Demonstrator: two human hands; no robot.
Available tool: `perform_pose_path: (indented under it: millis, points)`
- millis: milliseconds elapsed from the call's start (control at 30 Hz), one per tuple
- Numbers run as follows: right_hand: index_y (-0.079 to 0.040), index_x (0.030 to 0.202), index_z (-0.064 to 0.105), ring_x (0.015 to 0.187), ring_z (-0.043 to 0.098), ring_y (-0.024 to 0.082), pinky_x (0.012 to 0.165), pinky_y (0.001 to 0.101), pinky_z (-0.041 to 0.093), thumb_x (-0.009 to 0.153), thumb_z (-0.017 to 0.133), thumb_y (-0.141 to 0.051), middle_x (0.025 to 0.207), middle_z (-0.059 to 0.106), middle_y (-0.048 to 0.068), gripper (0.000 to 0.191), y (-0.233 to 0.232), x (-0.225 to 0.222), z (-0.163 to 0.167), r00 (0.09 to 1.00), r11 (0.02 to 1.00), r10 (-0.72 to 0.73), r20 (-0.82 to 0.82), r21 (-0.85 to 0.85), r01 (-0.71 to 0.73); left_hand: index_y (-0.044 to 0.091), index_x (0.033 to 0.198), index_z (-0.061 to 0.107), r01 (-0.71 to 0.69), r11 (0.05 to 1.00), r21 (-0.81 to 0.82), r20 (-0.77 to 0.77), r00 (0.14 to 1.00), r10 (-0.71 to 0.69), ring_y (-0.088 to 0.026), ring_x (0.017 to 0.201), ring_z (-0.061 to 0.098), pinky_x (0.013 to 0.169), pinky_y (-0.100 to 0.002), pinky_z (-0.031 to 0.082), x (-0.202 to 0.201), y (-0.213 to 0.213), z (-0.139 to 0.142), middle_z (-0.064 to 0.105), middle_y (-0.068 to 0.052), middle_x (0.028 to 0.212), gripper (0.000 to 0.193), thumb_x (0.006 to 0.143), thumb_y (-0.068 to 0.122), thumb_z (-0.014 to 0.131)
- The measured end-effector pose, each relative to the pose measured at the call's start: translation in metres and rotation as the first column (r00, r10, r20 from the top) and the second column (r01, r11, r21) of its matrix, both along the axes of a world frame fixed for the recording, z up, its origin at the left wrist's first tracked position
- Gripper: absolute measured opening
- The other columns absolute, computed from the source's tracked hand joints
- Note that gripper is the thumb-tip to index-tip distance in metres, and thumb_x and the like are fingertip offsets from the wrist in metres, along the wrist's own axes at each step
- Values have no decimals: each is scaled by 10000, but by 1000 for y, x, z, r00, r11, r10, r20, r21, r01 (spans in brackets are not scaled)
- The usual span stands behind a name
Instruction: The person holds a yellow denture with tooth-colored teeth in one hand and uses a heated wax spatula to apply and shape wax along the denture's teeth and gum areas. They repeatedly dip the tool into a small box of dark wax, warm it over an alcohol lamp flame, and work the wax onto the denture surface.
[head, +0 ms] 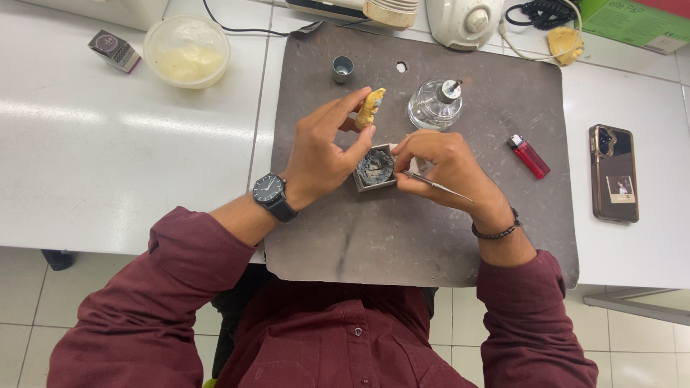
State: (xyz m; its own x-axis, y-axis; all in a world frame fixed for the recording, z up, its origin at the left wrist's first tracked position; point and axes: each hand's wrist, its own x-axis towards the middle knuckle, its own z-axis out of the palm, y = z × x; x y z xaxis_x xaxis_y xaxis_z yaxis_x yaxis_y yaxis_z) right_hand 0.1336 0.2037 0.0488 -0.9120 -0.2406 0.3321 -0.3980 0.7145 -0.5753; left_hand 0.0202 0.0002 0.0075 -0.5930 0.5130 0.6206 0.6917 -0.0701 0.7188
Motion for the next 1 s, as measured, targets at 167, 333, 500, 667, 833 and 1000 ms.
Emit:
perform_pose_path:
  millis: [167, 333, 500, 667, 833, 1000]
  points:
    - [-55, 823, 690, 818, 700, 169, 661, 295, 547, 741, 836, -21, 886, 731, 59, 171, 1, -1, -2, 1000, 1000, -9, 23, -6, 9, 14, 1431, 558, 4, 1000, -5, -1, 1000, -4, -203, 1000, 777, 863, -311, 625, 0, 0, 0, 718, -160, 1222, 497, 967, 74, 728]
    - [-24, 859, 686, 743, 676, 164, 685, 296, 534, 790, 824, -9, 837, 726, 69, 155, 17, 8, 1, 994, 987, -86, 66, -129, 94, 17, 1444, 547, 20, 1000, -20, -25, 999, -20, -208, 1026, 773, 871, -304, 635, 0, 1, -1, 724, -147, 1217, 518, 968, 84, 741]
    - [1, 1023, 673, 996, 746, 206, 892, 329, 635, 968, 727, 14, 1015, 753, 113, 78, 26, 14, -3, 992, 750, -118, -49, -659, 56, 44, 1434, 554, 88, 995, -55, -4, 996, -88, -211, 1008, 780, 857, -307, 639, 2, -1, -5, 718, -155, 1255, 539, 941, 93, 765]
    - [-18, 961, 629, 1077, 748, 277, 1074, 442, 620, 973, 756, 49, 928, 722, 128, 144, 16, 11, -11, 983, 791, -125, -135, -612, 17, 63, 1438, 554, 147, 986, -76, -39, 988, -150, -230, 1053, 762, 893, -316, 648, 4, 2, -7, 707, -159, 1270, 537, 947, 101, 769]
    - [-30, 939, 602, 1153, 729, 340, 1157, 483, 552, 981, 731, 39, 915, 718, 132, 152, 9, 12, -10, 985, 806, -114, -132, -591, 14, 81, 1434, 570, 130, 988, -81, -74, 988, -136, -235, 1083, 744, 929, -326, 639, 4, 1, -7, 709, -144, 1278, 526, 947, 109, 767]
    - [-28, 919, 594, 1219, 717, 367, 1203, 514, 552, 966, 722, 53, 929, 720, 132, 158, 7, 12, -9, 978, 838, -156, -139, -543, 57, 88, 1437, 570, 113, 991, -78, -118, 986, -121, -255, 1109, 735, 946, -341, 619, 4, 1, -8, 704, -142, 1290, 530, 947, 123, 767]
